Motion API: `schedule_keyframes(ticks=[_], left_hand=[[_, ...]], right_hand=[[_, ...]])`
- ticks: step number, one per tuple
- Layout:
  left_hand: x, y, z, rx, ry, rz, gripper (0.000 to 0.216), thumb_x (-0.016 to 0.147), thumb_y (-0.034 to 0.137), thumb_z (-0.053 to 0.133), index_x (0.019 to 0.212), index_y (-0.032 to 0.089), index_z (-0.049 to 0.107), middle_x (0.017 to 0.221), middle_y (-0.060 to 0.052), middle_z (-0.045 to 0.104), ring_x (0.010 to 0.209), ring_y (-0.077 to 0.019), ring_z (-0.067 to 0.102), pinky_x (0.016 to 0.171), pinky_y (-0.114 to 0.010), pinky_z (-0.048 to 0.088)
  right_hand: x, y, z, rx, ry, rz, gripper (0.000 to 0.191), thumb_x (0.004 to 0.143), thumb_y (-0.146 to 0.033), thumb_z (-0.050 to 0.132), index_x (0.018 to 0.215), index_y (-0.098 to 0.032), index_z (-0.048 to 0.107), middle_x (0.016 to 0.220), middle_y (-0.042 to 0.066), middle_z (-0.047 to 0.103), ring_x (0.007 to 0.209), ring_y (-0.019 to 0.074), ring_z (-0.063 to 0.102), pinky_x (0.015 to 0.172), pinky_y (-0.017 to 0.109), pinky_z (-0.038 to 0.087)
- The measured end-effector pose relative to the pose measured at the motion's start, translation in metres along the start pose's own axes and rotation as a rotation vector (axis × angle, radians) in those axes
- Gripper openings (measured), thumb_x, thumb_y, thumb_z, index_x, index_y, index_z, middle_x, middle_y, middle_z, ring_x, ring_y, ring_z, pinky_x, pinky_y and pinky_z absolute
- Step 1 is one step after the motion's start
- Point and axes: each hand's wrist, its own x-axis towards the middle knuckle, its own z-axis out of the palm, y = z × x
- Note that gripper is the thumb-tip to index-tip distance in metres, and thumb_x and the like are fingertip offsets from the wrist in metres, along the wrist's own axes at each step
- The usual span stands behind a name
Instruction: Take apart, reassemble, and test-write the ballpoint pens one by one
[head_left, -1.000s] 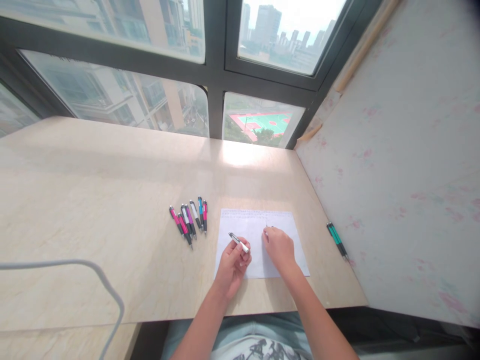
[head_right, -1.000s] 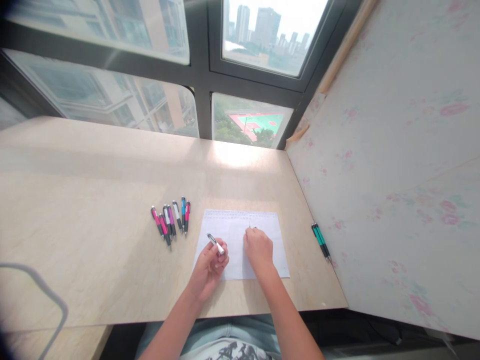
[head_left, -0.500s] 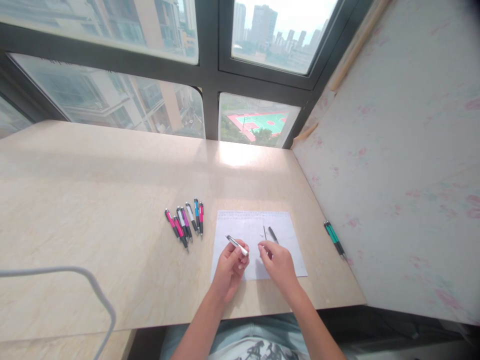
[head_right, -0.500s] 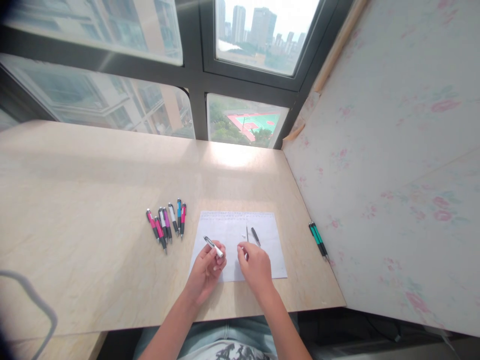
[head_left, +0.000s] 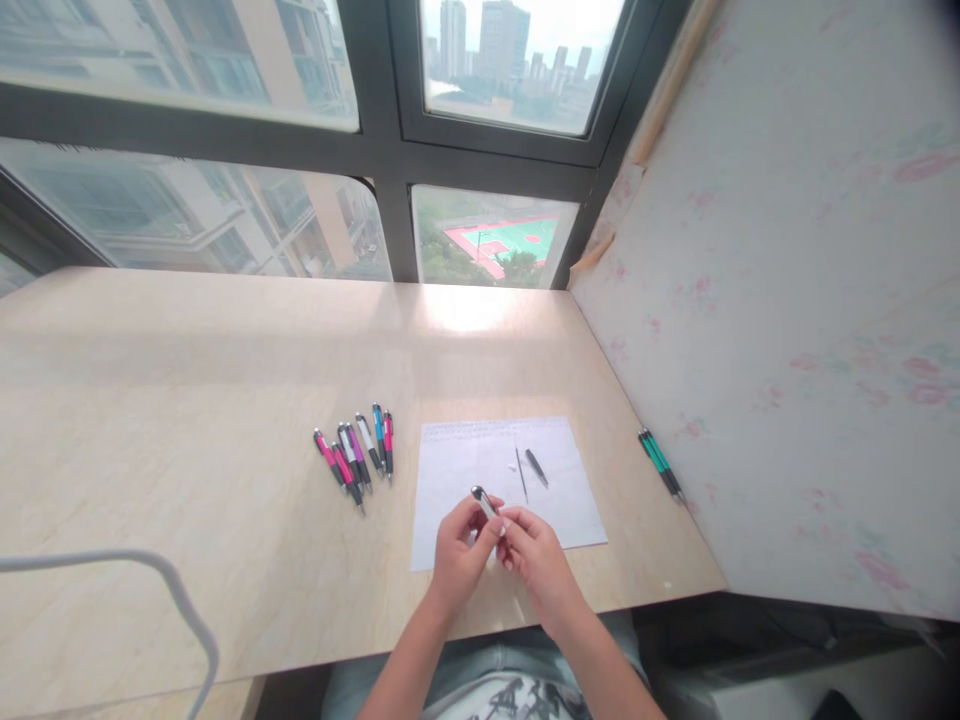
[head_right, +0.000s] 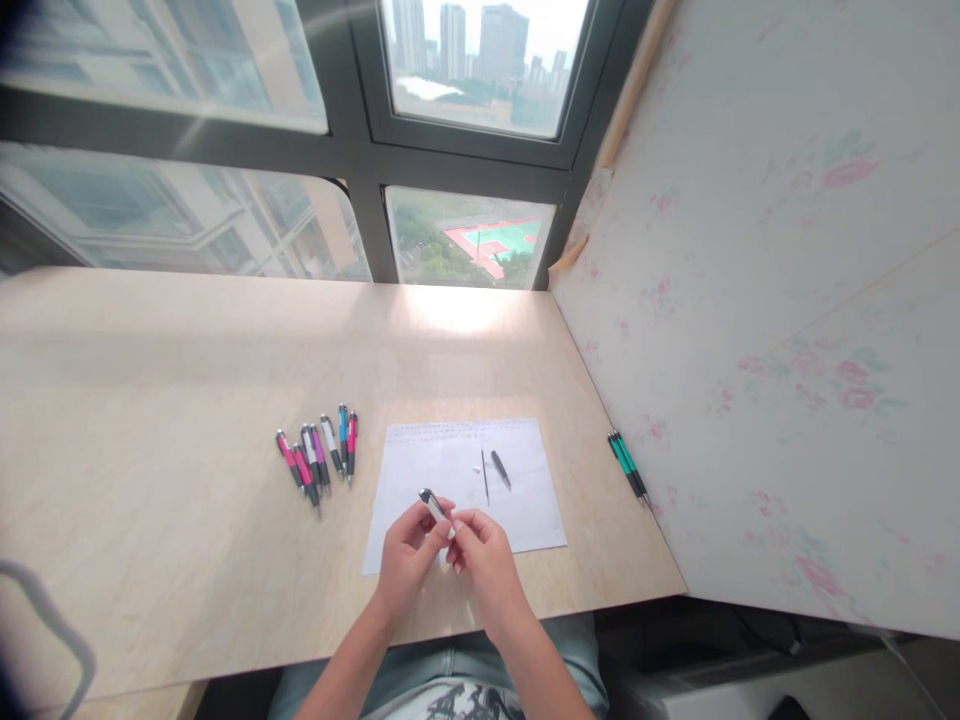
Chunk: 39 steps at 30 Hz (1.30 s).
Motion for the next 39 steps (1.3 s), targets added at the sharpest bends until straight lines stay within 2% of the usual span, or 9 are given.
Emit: schedule_keyframes(ticks=[5, 11, 15, 20, 23, 26, 30, 34, 39], left_hand=[[0.002, -0.002, 0.000, -0.056, 0.026, -0.038, 0.037, 0.083, 0.037, 0.067, 0.114, 0.018, 0.060, 0.080, -0.002, 0.063, 0.067, -0.0141, 0.057, 0.065, -0.027, 0.047], [0.004, 0.003, 0.005, -0.234, 0.061, -0.075, 0.075, 0.083, 0.035, 0.068, 0.144, 0.025, 0.026, 0.068, 0.005, 0.058, 0.053, -0.0104, 0.052, 0.053, -0.023, 0.043], [0.003, 0.003, 0.005, -0.224, 0.067, -0.076, 0.065, 0.082, 0.035, 0.069, 0.137, 0.022, 0.036, 0.066, 0.005, 0.058, 0.054, -0.0106, 0.054, 0.056, -0.023, 0.044], [0.001, 0.001, 0.004, -0.223, 0.035, -0.067, 0.056, 0.082, 0.035, 0.069, 0.130, 0.023, 0.042, 0.068, 0.004, 0.058, 0.058, -0.0122, 0.057, 0.059, -0.025, 0.046], [0.002, 0.000, 0.004, -0.194, 0.059, -0.016, 0.051, 0.081, 0.035, 0.069, 0.127, 0.022, 0.049, 0.070, 0.004, 0.056, 0.061, -0.0120, 0.056, 0.061, -0.024, 0.045], [0.003, -0.002, 0.004, -0.150, 0.119, 0.005, 0.047, 0.081, 0.035, 0.070, 0.123, 0.022, 0.054, 0.069, 0.004, 0.055, 0.057, -0.0103, 0.051, 0.056, -0.022, 0.044], [0.004, -0.004, 0.003, -0.146, 0.151, -0.014, 0.048, 0.083, 0.037, 0.067, 0.126, 0.022, 0.055, 0.069, 0.003, 0.058, 0.059, -0.0124, 0.056, 0.053, -0.022, 0.044], [0.001, -0.002, 0.001, -0.177, 0.077, -0.020, 0.046, 0.086, 0.039, 0.063, 0.127, 0.020, 0.056, 0.081, -0.004, 0.068, 0.056, -0.0115, 0.057, 0.053, -0.024, 0.048], [-0.001, 0.002, 0.003, -0.204, 0.054, -0.023, 0.044, 0.087, 0.039, 0.062, 0.126, 0.019, 0.057, 0.089, -0.007, 0.072, 0.054, -0.0098, 0.055, 0.053, -0.025, 0.048]], right_hand=[[-0.004, -0.004, -0.001, -0.196, -0.007, -0.093, 0.035, 0.082, -0.050, 0.064, 0.076, -0.016, 0.064, 0.062, 0.000, 0.057, 0.056, 0.0112, 0.048, 0.054, 0.024, 0.035], [-0.004, 0.002, -0.006, -0.189, -0.093, -0.116, 0.040, 0.087, -0.054, 0.058, 0.075, -0.016, 0.061, 0.065, 0.001, 0.058, 0.058, 0.0115, 0.049, 0.055, 0.024, 0.036], [-0.002, 0.008, -0.009, -0.147, -0.077, -0.094, 0.046, 0.090, -0.058, 0.052, 0.074, -0.015, 0.061, 0.064, 0.001, 0.058, 0.057, 0.0112, 0.048, 0.055, 0.024, 0.036], [-0.002, 0.006, -0.007, -0.112, -0.076, -0.051, 0.039, 0.088, -0.053, 0.058, 0.074, -0.016, 0.060, 0.063, 0.000, 0.055, 0.058, 0.0106, 0.047, 0.055, 0.023, 0.035], [-0.001, 0.005, -0.009, -0.179, -0.035, -0.095, 0.036, 0.087, -0.052, 0.058, 0.080, -0.017, 0.060, 0.066, -0.001, 0.055, 0.057, 0.0109, 0.047, 0.054, 0.023, 0.036], [0.000, 0.006, -0.012, -0.356, 0.011, -0.213, 0.033, 0.087, -0.051, 0.058, 0.090, -0.018, 0.061, 0.074, 0.000, 0.059, 0.060, 0.0125, 0.050, 0.056, 0.024, 0.039], [-0.002, 0.004, -0.013, -0.642, -0.025, -0.351, 0.025, 0.090, -0.042, 0.056, 0.087, -0.018, 0.061, 0.078, 0.002, 0.062, 0.067, 0.0150, 0.055, 0.061, 0.025, 0.042], [-0.006, 0.002, -0.013, -0.857, -0.022, -0.463, 0.023, 0.093, -0.034, 0.048, 0.080, -0.019, 0.058, 0.073, 0.001, 0.059, 0.064, 0.0138, 0.053, 0.060, 0.025, 0.040], [-0.006, 0.000, -0.020, -1.205, 0.031, -0.617, 0.018, 0.093, -0.027, 0.046, 0.087, -0.018, 0.060, 0.074, 0.003, 0.060, 0.063, 0.0149, 0.052, 0.063, 0.027, 0.037]])
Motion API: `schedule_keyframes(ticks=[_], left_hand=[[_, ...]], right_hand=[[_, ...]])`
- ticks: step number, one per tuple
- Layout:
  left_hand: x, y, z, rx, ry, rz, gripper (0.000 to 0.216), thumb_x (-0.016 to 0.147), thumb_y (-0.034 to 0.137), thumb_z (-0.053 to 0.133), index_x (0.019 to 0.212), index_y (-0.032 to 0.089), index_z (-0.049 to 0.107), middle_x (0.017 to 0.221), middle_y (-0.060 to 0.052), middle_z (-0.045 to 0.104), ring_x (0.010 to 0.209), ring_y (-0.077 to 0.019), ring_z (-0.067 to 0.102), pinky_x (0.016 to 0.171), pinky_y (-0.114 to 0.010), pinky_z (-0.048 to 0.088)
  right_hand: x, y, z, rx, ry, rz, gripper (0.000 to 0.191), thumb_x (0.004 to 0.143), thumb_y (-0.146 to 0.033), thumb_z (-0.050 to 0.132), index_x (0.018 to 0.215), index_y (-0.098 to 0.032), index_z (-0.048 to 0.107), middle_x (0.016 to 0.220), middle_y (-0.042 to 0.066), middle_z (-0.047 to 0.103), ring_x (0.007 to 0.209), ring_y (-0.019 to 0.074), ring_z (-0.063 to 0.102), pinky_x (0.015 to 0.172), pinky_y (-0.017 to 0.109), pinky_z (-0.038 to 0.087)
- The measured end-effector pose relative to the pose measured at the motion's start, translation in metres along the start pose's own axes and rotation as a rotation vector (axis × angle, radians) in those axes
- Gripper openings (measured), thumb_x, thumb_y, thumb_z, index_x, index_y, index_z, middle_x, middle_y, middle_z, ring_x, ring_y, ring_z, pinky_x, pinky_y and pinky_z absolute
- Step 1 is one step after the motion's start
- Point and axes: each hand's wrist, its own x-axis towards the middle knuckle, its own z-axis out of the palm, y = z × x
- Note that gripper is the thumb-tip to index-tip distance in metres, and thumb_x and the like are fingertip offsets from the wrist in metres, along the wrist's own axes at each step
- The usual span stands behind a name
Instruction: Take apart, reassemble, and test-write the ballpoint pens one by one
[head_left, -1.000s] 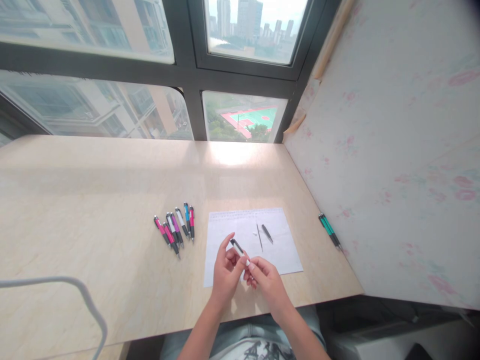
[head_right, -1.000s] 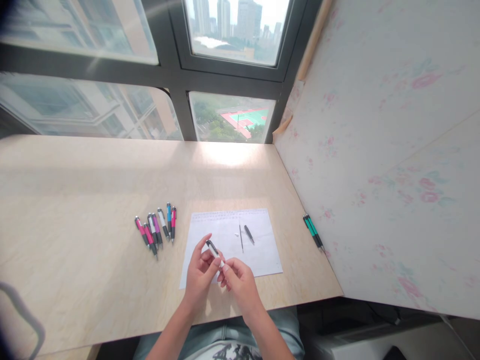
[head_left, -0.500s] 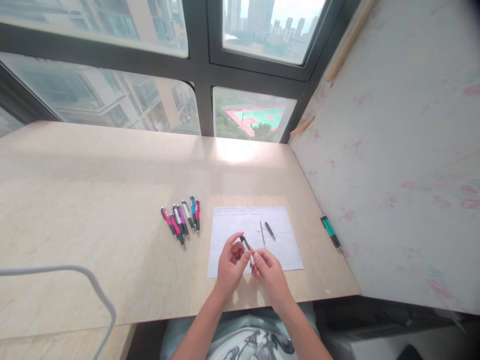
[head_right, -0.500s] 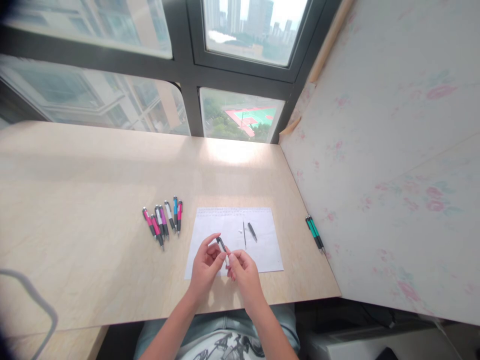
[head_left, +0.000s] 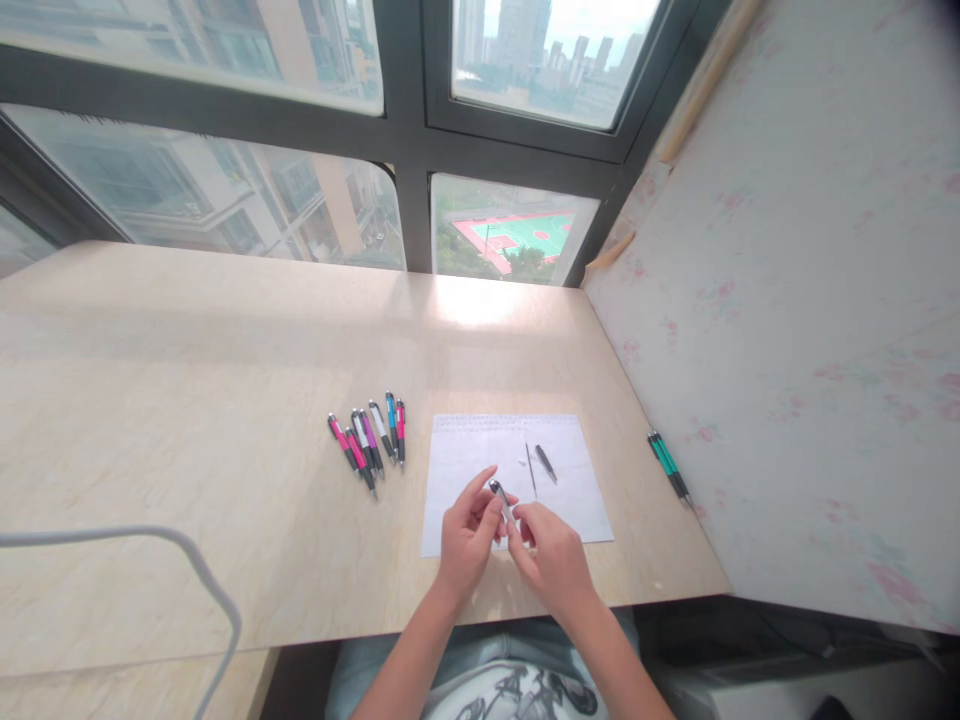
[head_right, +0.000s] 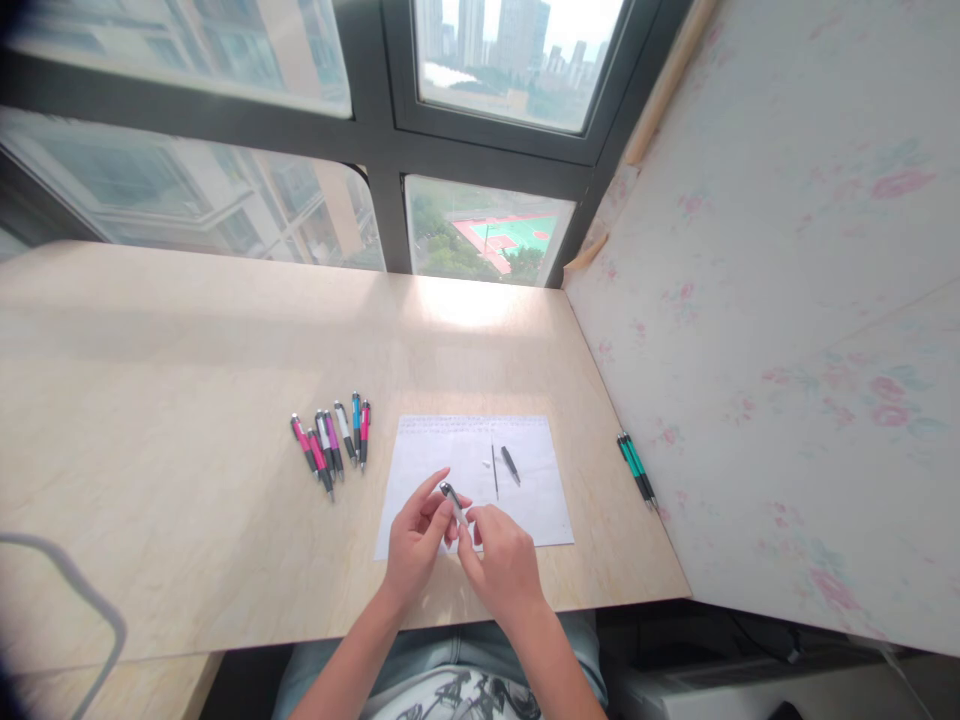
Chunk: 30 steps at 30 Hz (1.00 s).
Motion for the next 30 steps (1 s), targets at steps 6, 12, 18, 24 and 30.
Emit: schedule_keyframes(ticks=[6, 12, 18, 24, 30], left_hand=[[0.002, -0.002, 0.003, -0.026, 0.073, -0.020, 0.049, 0.085, 0.040, 0.065, 0.128, 0.021, 0.051, 0.081, -0.004, 0.071, 0.050, -0.0090, 0.054, 0.050, -0.023, 0.046], [0.003, -0.002, 0.002, 0.022, 0.085, -0.037, 0.037, 0.086, 0.041, 0.063, 0.114, 0.020, 0.053, 0.080, -0.004, 0.072, 0.049, -0.0089, 0.055, 0.050, -0.022, 0.046], [0.003, 0.002, 0.002, 0.021, 0.087, -0.048, 0.038, 0.086, 0.041, 0.062, 0.116, 0.020, 0.052, 0.079, -0.003, 0.071, 0.051, -0.0095, 0.055, 0.052, -0.022, 0.045], [0.000, 0.002, 0.002, 0.059, 0.090, -0.015, 0.042, 0.088, 0.041, 0.059, 0.123, 0.020, 0.050, 0.074, -0.001, 0.067, 0.052, -0.0112, 0.055, 0.053, -0.024, 0.045], [-0.001, -0.003, -0.002, 0.103, 0.217, 0.112, 0.037, 0.091, 0.038, 0.054, 0.123, 0.019, 0.052, 0.070, 0.000, 0.062, 0.053, -0.0109, 0.048, 0.057, -0.024, 0.044]], right_hand=[[-0.001, -0.002, -0.001, -0.075, 0.018, -0.011, 0.017, 0.094, -0.028, 0.046, 0.094, -0.019, 0.060, 0.076, 0.004, 0.062, 0.066, 0.0163, 0.055, 0.064, 0.027, 0.037], [-0.001, -0.008, 0.002, -0.004, 0.009, 0.018, 0.019, 0.092, -0.028, 0.048, 0.076, -0.020, 0.054, 0.066, 0.000, 0.054, 0.059, 0.0140, 0.048, 0.059, 0.026, 0.033], [-0.002, -0.008, 0.004, 0.001, 0.022, -0.021, 0.020, 0.092, -0.032, 0.049, 0.078, -0.020, 0.056, 0.067, 0.000, 0.054, 0.061, 0.0140, 0.048, 0.060, 0.027, 0.034], [-0.001, -0.001, 0.004, -0.014, 0.063, -0.009, 0.021, 0.089, -0.029, 0.050, 0.071, -0.021, 0.055, 0.061, -0.001, 0.051, 0.055, 0.0127, 0.045, 0.057, 0.026, 0.032], [0.017, 0.009, -0.006, -0.186, 0.124, 0.014, 0.024, 0.090, -0.030, 0.048, 0.070, -0.020, 0.057, 0.059, -0.001, 0.053, 0.054, 0.0126, 0.046, 0.057, 0.026, 0.031]])
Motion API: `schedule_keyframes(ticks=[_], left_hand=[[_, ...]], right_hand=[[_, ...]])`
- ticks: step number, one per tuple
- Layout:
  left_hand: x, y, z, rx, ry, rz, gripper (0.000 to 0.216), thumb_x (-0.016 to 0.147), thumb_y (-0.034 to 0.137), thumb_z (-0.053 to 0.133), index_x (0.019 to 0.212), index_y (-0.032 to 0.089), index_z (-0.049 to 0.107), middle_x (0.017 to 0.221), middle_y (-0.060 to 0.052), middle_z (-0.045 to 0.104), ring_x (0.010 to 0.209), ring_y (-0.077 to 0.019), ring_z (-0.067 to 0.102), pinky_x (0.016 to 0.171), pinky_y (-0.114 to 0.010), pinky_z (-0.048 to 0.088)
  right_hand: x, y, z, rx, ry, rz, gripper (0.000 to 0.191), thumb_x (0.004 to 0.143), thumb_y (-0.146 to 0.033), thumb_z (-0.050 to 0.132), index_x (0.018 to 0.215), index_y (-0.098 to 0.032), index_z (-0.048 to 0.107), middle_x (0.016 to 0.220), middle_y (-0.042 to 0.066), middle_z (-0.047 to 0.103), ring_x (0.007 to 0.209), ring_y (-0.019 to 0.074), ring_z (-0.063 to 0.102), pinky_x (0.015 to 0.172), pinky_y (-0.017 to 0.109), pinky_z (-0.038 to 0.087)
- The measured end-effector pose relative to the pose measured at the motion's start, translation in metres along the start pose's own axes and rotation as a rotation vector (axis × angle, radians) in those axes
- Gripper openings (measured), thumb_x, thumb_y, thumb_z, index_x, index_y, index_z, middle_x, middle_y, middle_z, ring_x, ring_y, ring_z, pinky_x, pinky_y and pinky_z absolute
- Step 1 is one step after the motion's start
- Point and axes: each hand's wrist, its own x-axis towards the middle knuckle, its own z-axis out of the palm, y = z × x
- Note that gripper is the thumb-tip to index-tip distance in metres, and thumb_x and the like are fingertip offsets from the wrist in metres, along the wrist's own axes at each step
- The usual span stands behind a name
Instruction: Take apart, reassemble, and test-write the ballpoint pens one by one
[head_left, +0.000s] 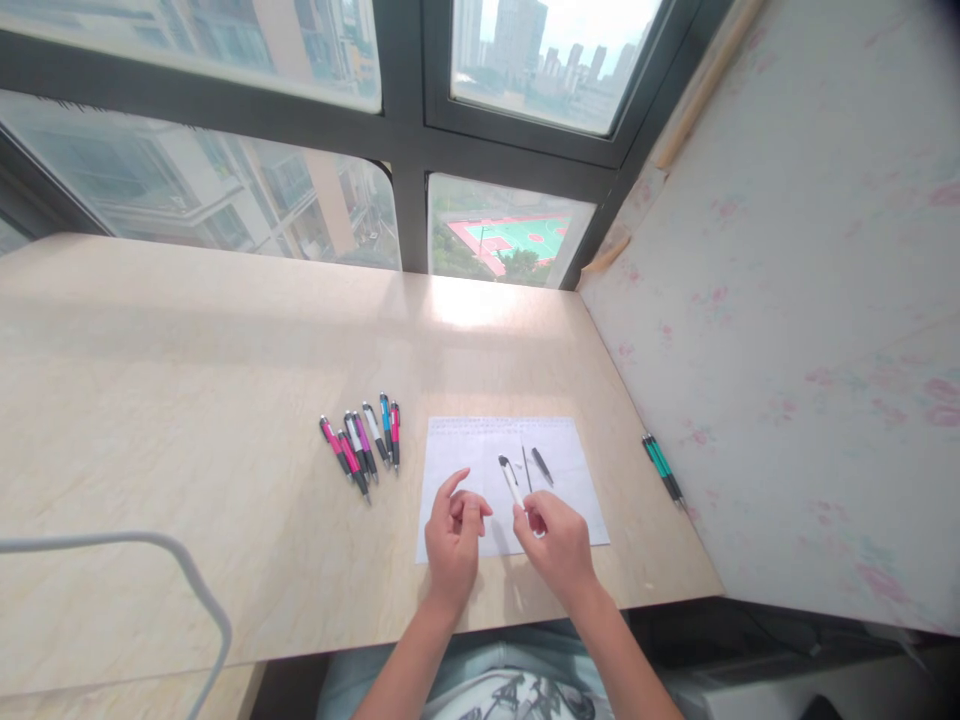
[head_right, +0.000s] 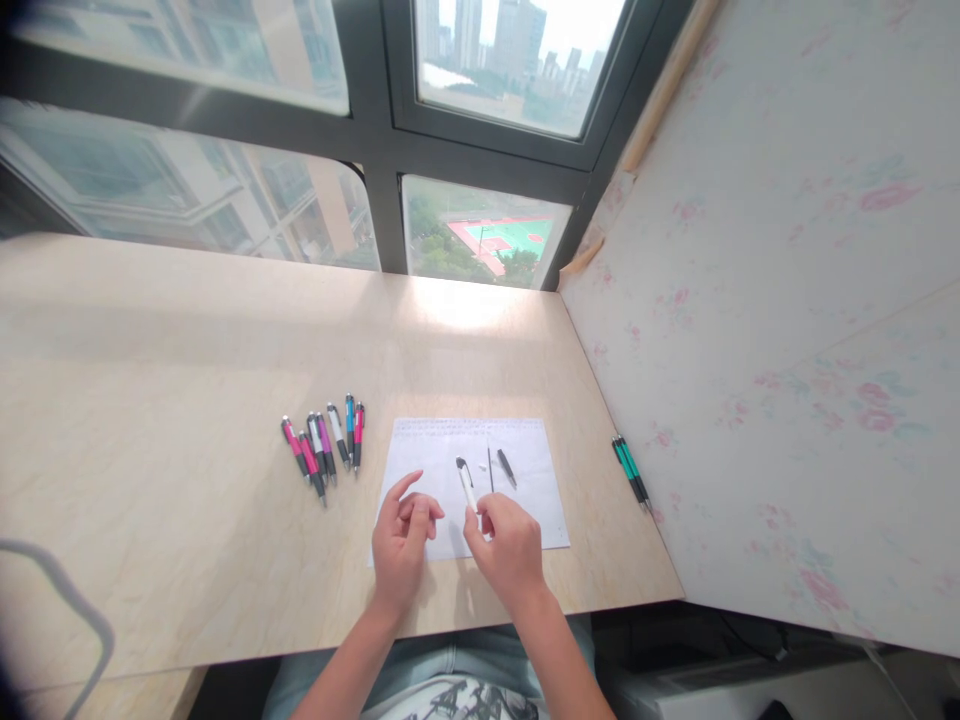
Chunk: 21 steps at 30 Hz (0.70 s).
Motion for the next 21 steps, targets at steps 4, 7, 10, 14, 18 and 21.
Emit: schedule_keyframes(ticks=[4, 7, 10, 14, 18, 21], left_hand=[[0.001, -0.002, -0.001, 0.021, 0.014, 0.002, 0.029, 0.089, 0.036, 0.057, 0.113, 0.018, 0.058, 0.070, 0.000, 0.063, 0.053, -0.0105, 0.048, 0.056, -0.024, 0.044], [0.001, -0.002, -0.001, 0.036, -0.003, -0.016, 0.025, 0.089, 0.036, 0.056, 0.107, 0.018, 0.059, 0.069, 0.001, 0.062, 0.053, -0.0103, 0.048, 0.055, -0.024, 0.043], [0.002, -0.002, -0.001, 0.028, -0.013, -0.027, 0.026, 0.090, 0.036, 0.056, 0.109, 0.019, 0.058, 0.069, 0.001, 0.062, 0.053, -0.0105, 0.047, 0.055, -0.024, 0.042], [0.003, -0.003, 0.000, 0.020, -0.005, -0.060, 0.027, 0.089, 0.038, 0.056, 0.109, 0.019, 0.058, 0.071, 0.000, 0.063, 0.054, -0.0116, 0.049, 0.054, -0.024, 0.042], [0.003, -0.001, 0.000, 0.032, 0.003, -0.071, 0.027, 0.089, 0.039, 0.056, 0.107, 0.019, 0.059, 0.071, -0.001, 0.063, 0.054, -0.0116, 0.049, 0.053, -0.024, 0.042], [0.003, -0.002, 0.001, 0.043, 0.005, -0.070, 0.027, 0.089, 0.039, 0.056, 0.107, 0.019, 0.059, 0.072, -0.001, 0.064, 0.054, -0.0113, 0.050, 0.054, -0.024, 0.043]], right_hand=[[0.018, 0.003, 0.005, -0.161, 0.018, 0.018, 0.024, 0.090, -0.029, 0.048, 0.070, -0.020, 0.058, 0.060, 0.000, 0.056, 0.054, 0.0125, 0.048, 0.055, 0.025, 0.027], [0.027, 0.003, 0.011, -0.225, 0.013, 0.040, 0.024, 0.090, -0.030, 0.048, 0.071, -0.019, 0.058, 0.062, 0.000, 0.058, 0.055, 0.0124, 0.050, 0.054, 0.026, 0.024], [0.031, 0.004, 0.016, -0.250, 0.008, 0.063, 0.023, 0.091, -0.029, 0.048, 0.073, -0.019, 0.059, 0.063, 0.001, 0.060, 0.055, 0.0124, 0.052, 0.054, 0.026, 0.023], [0.033, 0.008, 0.022, -0.262, -0.006, 0.066, 0.022, 0.090, -0.029, 0.049, 0.074, -0.020, 0.060, 0.065, 0.001, 0.062, 0.056, 0.0125, 0.053, 0.053, 0.026, 0.022], [0.034, 0.007, 0.022, -0.292, -0.056, 0.077, 0.021, 0.092, -0.029, 0.050, 0.075, -0.020, 0.061, 0.067, 0.001, 0.064, 0.056, 0.0133, 0.056, 0.053, 0.027, 0.021], [0.035, 0.005, 0.019, -0.317, -0.110, 0.074, 0.020, 0.092, -0.030, 0.052, 0.076, -0.020, 0.061, 0.068, 0.002, 0.067, 0.058, 0.0143, 0.059, 0.053, 0.027, 0.021]])
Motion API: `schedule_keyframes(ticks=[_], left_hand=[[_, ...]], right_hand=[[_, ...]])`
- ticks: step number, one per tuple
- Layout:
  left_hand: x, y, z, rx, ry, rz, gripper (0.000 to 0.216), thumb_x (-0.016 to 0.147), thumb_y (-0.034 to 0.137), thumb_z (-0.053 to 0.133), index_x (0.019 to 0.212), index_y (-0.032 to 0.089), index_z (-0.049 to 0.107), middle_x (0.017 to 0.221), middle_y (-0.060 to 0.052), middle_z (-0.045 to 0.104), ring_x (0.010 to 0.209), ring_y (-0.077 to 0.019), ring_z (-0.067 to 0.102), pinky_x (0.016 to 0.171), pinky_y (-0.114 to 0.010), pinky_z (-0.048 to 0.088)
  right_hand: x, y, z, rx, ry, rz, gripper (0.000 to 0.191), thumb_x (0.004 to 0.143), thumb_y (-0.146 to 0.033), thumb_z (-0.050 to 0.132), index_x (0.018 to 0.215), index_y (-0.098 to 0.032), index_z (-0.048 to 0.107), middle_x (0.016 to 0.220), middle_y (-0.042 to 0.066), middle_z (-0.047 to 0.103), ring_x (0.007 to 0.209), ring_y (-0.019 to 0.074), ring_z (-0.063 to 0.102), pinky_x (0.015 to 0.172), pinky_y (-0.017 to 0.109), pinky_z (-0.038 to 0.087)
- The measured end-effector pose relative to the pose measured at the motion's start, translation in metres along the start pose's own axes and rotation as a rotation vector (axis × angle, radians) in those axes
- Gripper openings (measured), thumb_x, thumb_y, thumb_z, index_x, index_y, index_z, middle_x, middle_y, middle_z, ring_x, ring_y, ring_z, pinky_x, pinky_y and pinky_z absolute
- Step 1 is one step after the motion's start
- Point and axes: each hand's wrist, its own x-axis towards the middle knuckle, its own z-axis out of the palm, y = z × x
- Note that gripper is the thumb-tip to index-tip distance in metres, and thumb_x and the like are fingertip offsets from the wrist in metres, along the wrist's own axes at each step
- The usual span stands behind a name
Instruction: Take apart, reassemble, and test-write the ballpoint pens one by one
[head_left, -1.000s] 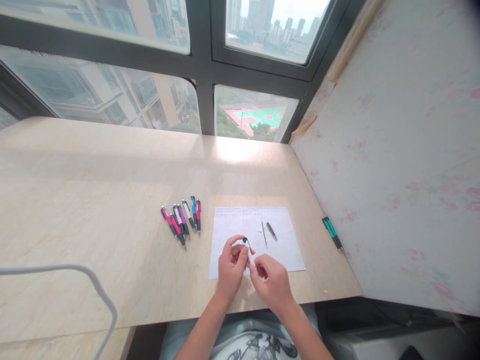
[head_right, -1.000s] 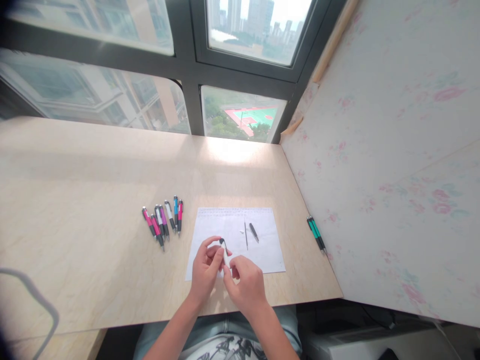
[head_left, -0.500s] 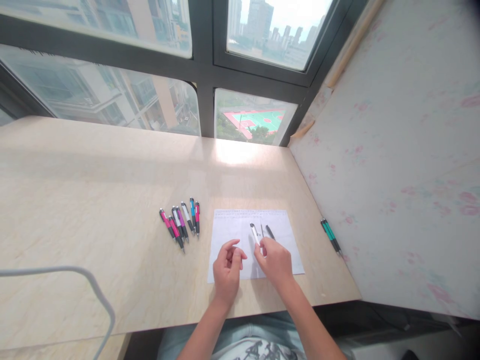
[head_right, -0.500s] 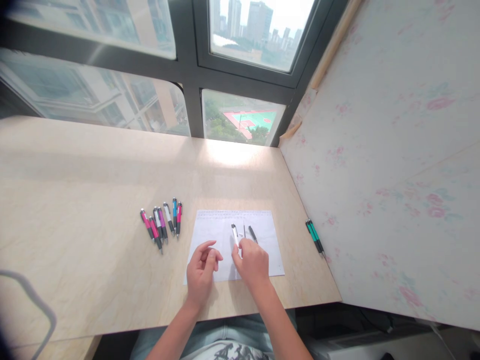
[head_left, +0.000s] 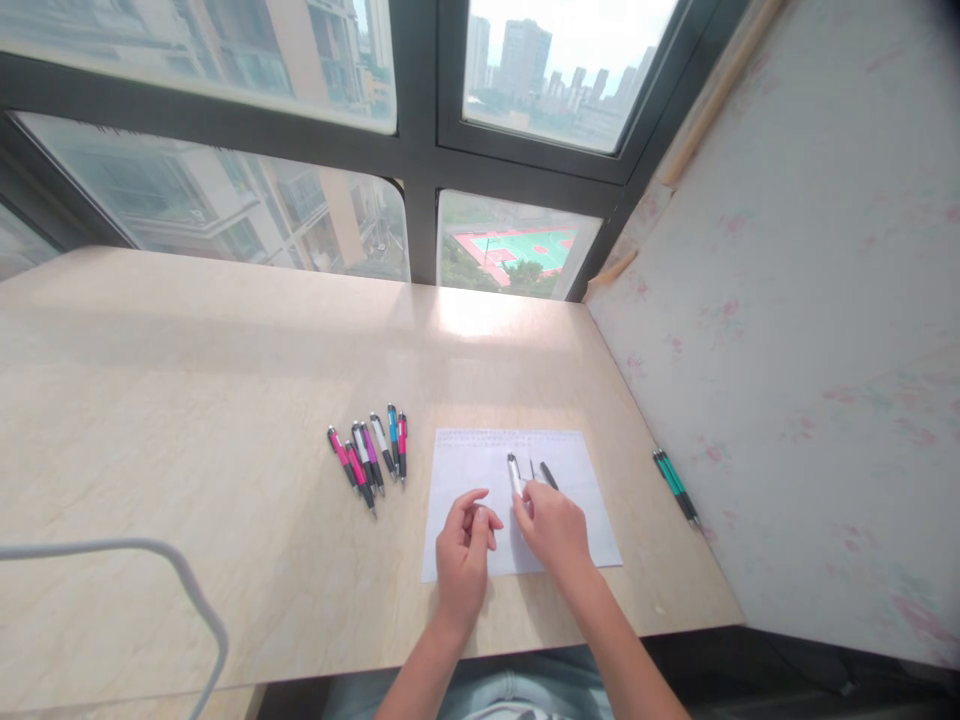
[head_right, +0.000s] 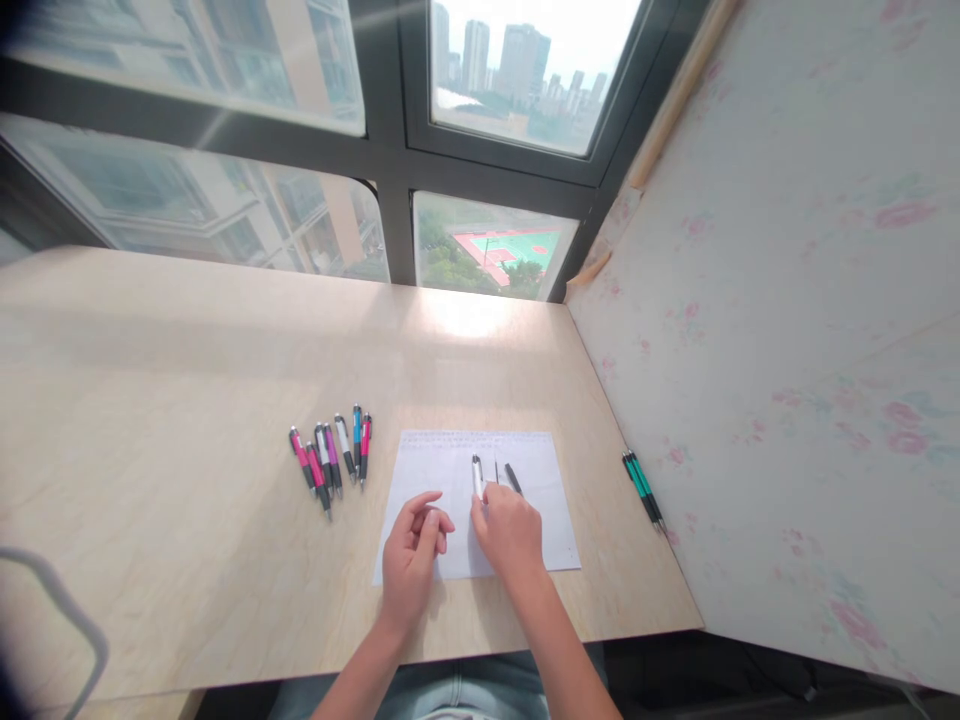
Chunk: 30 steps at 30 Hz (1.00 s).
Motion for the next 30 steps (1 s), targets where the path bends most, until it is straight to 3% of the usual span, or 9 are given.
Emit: schedule_keyframes(ticks=[12, 30], left_hand=[[0.002, -0.003, 0.000, -0.003, -0.030, -0.015, 0.026, 0.090, 0.038, 0.055, 0.106, 0.019, 0.060, 0.071, 0.000, 0.062, 0.055, -0.0106, 0.050, 0.055, -0.023, 0.043], [0.004, -0.005, -0.001, 0.048, 0.001, 0.003, 0.024, 0.091, 0.036, 0.053, 0.107, 0.019, 0.057, 0.069, 0.001, 0.060, 0.057, -0.0113, 0.051, 0.056, -0.023, 0.041]], right_hand=[[0.007, 0.001, -0.012, -0.064, -0.114, -0.042, 0.022, 0.093, -0.033, 0.053, 0.078, -0.021, 0.063, 0.071, 0.004, 0.070, 0.059, 0.0164, 0.062, 0.052, 0.028, 0.020], [0.021, -0.004, -0.023, -0.160, -0.264, -0.024, 0.023, 0.096, -0.034, 0.047, 0.087, -0.020, 0.064, 0.082, 0.005, 0.072, 0.073, 0.0185, 0.068, 0.057, 0.025, 0.033]])
